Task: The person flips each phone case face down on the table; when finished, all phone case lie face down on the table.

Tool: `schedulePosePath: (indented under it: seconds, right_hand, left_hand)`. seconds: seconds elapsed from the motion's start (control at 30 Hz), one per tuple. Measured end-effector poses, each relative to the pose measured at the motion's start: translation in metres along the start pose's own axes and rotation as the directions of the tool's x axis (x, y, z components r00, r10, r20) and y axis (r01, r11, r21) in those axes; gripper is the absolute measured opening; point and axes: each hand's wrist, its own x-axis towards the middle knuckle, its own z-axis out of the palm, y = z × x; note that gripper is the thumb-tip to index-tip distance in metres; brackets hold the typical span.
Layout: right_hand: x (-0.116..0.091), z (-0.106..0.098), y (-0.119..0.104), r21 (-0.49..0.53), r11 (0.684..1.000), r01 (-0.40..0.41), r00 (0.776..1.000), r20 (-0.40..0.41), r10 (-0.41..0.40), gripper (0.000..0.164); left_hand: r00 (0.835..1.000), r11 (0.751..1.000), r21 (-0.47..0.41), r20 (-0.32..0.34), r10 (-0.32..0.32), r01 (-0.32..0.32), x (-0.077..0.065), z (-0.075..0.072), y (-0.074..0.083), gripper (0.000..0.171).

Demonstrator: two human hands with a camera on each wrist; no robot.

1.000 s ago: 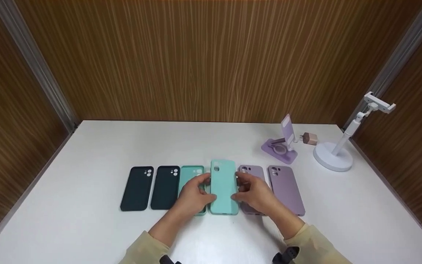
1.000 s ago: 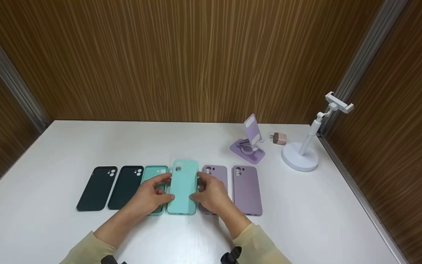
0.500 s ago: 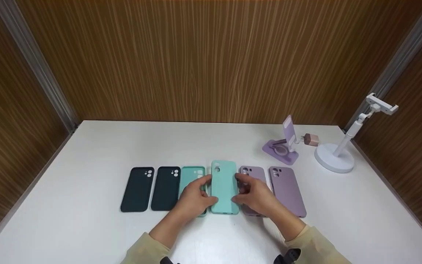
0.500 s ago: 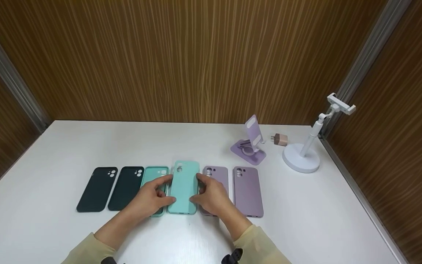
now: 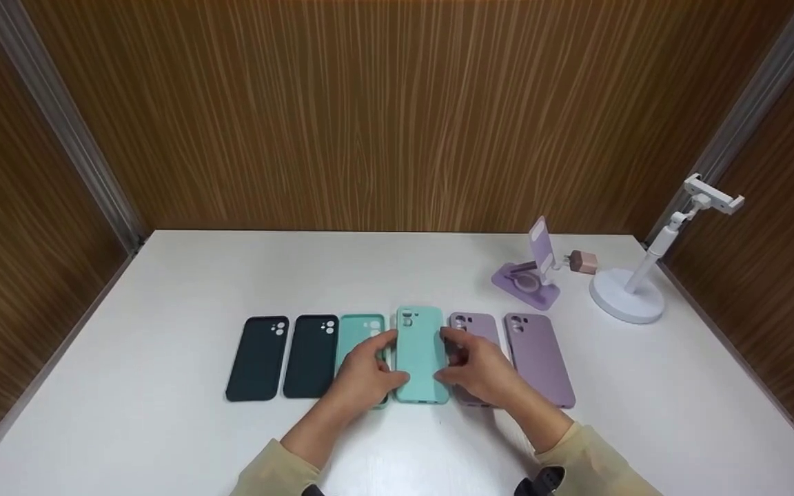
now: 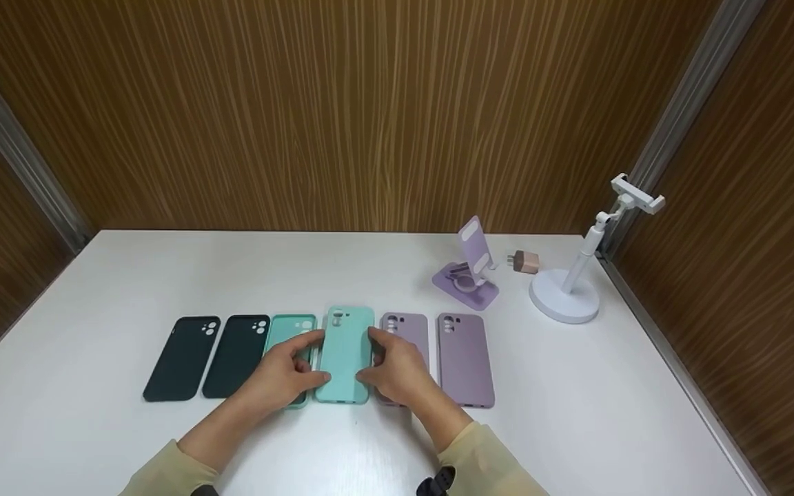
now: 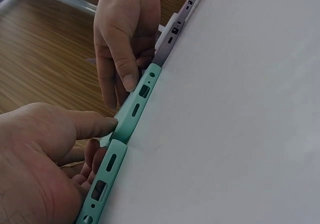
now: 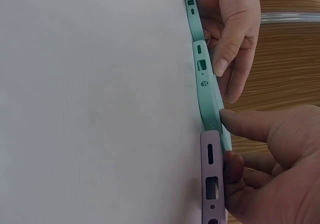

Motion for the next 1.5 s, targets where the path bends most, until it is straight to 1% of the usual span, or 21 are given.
schedulePosePath:
  seconds: [0.17, 0.3, 0.43, 0.6, 0.67, 0.73, 0.83, 0.93, 1.07, 1.13, 1.2, 1.3, 1.37, 1.5]
  right_hand:
    - [-0.002, 0.001, 0.000, -0.019, 1.000, -0.002, 1.000, -0.005, 0.002, 0.076]
    - [-0.003, 0.002, 0.000, -0.014, 1.000, -0.008, 1.000, -0.004, 0.008, 0.076]
    - [-0.002, 0.002, 0.001, 0.050, 0.999, -0.019, 1.000, -0.009, 0.019, 0.073]
    - [-0.001, 0.000, 0.001, 0.152, 0.988, -0.023, 0.999, -0.045, 0.030, 0.064]
    - [-0.002, -0.001, -0.002, 0.186, 0.982, -0.023, 0.997, -0.063, 0.036, 0.061]
    - [-0.004, -0.002, -0.005, 0.217, 0.976, -0.017, 0.996, -0.077, 0.034, 0.059]
    - [-0.006, 0.000, -0.013, 0.239, 0.971, 0.010, 0.996, -0.089, 0.012, 0.057]
    - [-0.008, 0.006, -0.021, 0.243, 0.969, 0.043, 0.996, -0.080, -0.024, 0.056]
    - [-0.008, 0.016, -0.033, 0.235, 0.969, 0.078, 0.996, -0.052, -0.068, 0.056]
    - [-0.007, 0.022, -0.038, 0.232, 0.969, 0.088, 0.996, -0.034, -0.082, 0.056]
    - [-0.005, 0.027, -0.042, 0.224, 0.970, 0.096, 0.995, -0.013, -0.095, 0.057]
    - [-0.001, 0.034, -0.046, 0.208, 0.973, 0.097, 0.994, 0.020, -0.103, 0.059]
    - [0.002, 0.037, -0.049, 0.192, 0.977, 0.094, 0.994, 0.037, -0.103, 0.060]
    - [0.007, 0.044, -0.050, 0.155, 0.986, 0.068, 0.995, 0.066, -0.079, 0.062]
  left_hand:
    - [1.000, 1.000, 0.010, -0.001, 0.012, -0.012, -0.003, 0.000, 0.000, 0.074]
    - [1.000, 1.000, 0.005, 0.000, 0.007, -0.007, -0.004, -0.001, 0.000, 0.074]
    - [1.000, 1.000, -0.020, -0.011, 0.002, -0.003, -0.003, -0.003, 0.000, 0.070]
    - [1.000, 0.996, -0.087, -0.026, 0.005, -0.007, -0.002, -0.007, 0.005, 0.063]
    - [0.999, 0.994, -0.105, -0.039, 0.007, -0.011, -0.003, -0.012, 0.008, 0.062]
    - [0.998, 0.994, -0.105, -0.057, 0.005, -0.011, -0.004, -0.018, 0.012, 0.060]
    - [0.996, 0.997, -0.078, -0.084, -0.004, -0.003, -0.007, -0.030, 0.016, 0.059]
    - [0.995, 0.998, -0.056, -0.101, -0.017, 0.012, -0.009, -0.043, 0.017, 0.059]
    - [0.991, 0.999, -0.044, -0.132, -0.018, 0.012, -0.012, -0.057, 0.011, 0.060]
    - [0.989, 1.000, -0.030, -0.144, -0.008, 0.004, -0.013, -0.062, 0.006, 0.061]
    - [0.989, 1.000, -0.015, -0.149, -0.014, 0.011, -0.013, -0.066, 0.003, 0.061]
    - [0.989, 0.999, 0.012, -0.142, -0.028, 0.030, -0.012, -0.070, -0.001, 0.062]
    - [0.990, 0.998, 0.030, -0.134, -0.049, 0.053, -0.011, -0.073, -0.004, 0.062]
    - [0.991, 0.995, 0.069, -0.116, -0.066, 0.074, -0.008, -0.077, -0.010, 0.064]
